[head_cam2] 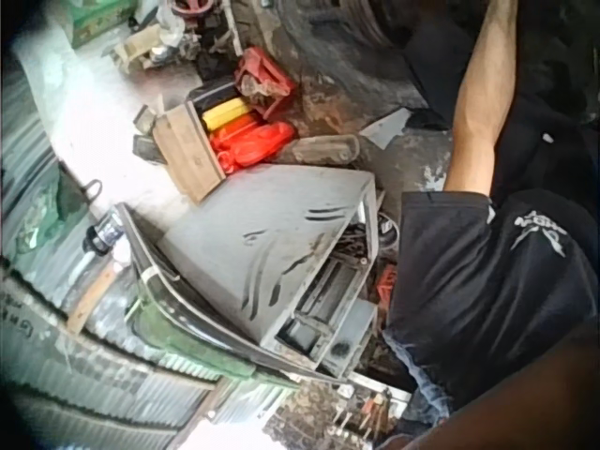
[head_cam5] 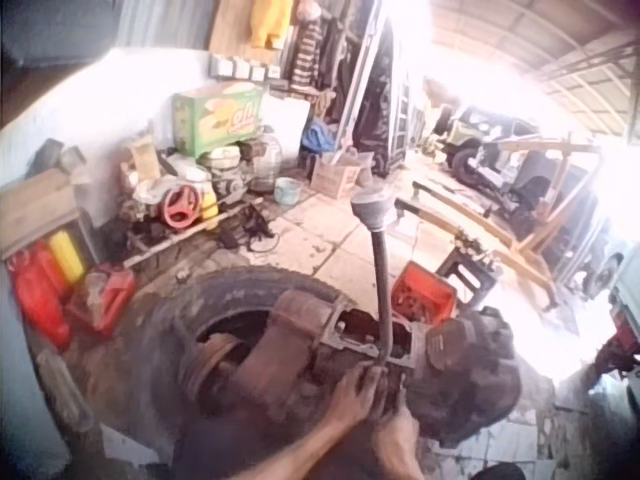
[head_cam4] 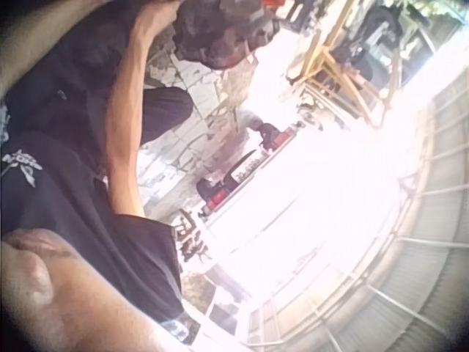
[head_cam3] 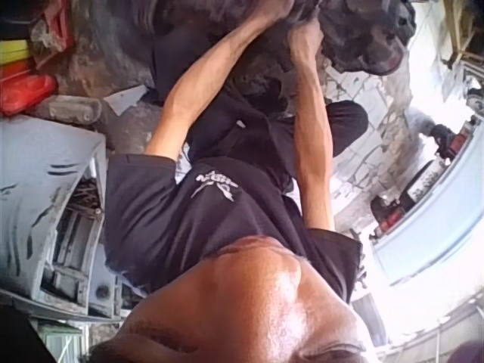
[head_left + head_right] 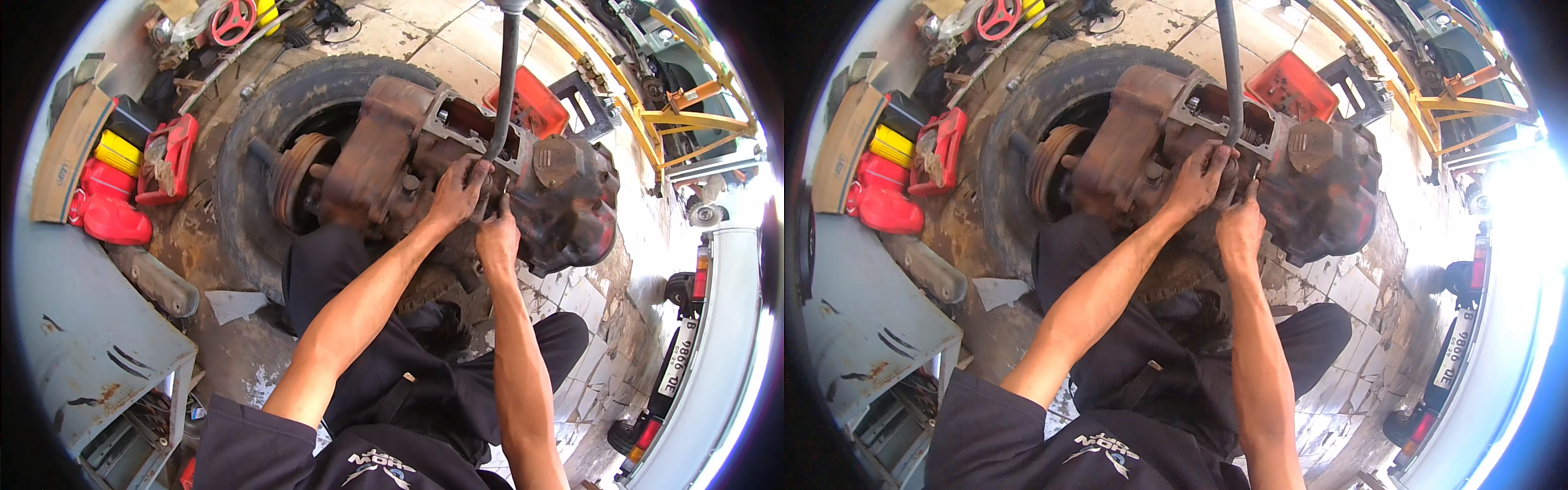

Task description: The person works on a disassembled engine block placed on a tire, using a wrench to loosen bolts and remove parts. They then pick up a cylindrical metal component, apply a liquid from a bottle, and use a small tool to clean or adjust it.

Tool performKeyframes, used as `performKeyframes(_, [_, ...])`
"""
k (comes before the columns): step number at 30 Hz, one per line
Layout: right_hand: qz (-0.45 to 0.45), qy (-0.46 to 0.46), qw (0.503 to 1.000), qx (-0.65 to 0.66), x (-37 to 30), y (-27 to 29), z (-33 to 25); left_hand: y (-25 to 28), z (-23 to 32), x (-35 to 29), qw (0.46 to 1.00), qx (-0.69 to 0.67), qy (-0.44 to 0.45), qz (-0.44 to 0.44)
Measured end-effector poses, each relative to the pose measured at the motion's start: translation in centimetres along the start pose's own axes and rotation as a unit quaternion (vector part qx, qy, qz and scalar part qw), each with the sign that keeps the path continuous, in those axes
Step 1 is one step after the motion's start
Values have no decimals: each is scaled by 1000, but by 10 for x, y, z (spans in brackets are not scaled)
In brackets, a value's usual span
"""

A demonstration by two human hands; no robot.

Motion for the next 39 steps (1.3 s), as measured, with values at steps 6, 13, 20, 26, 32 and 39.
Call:
performKeyframes(6, [4, 12, 1000, -23, 0, 1, 6, -4, 2, -2, 999, 26, -10, 22])
performKeyframes(13, [-17, 14, 999, -46, -6, -5, 9, -3, -1, -7, 999, 19, -17, 41])
performKeyframes(20, [-4, 32, 996, -84, -9, 0, 23, -15, 9, -6, 998, 3, -49, 38])
performKeyframes(26, [-61, 25, 992, -105, -3, 0, 18, -10, 13, 0, 998, 1, -48, 33])
performKeyframes(32, [-52, 20, 995, -79, -14, -1, 19, -9, 12, -5, 991, 63, -98, 60])
performKeyframes(39, [-23, -22, 999, -23, -16, -8, 17, -10, 12, -6, 980, 125, -128, 87])
Point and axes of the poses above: each hand's wrist, its own x-axis towards the middle knuckle, its own y-axis out of the back of the hand, z = x × y, the point moved 6 cm from there along x, towards the middle knuckle, and after that the axes turned 12 degrees about y, right-handed, at the moved point
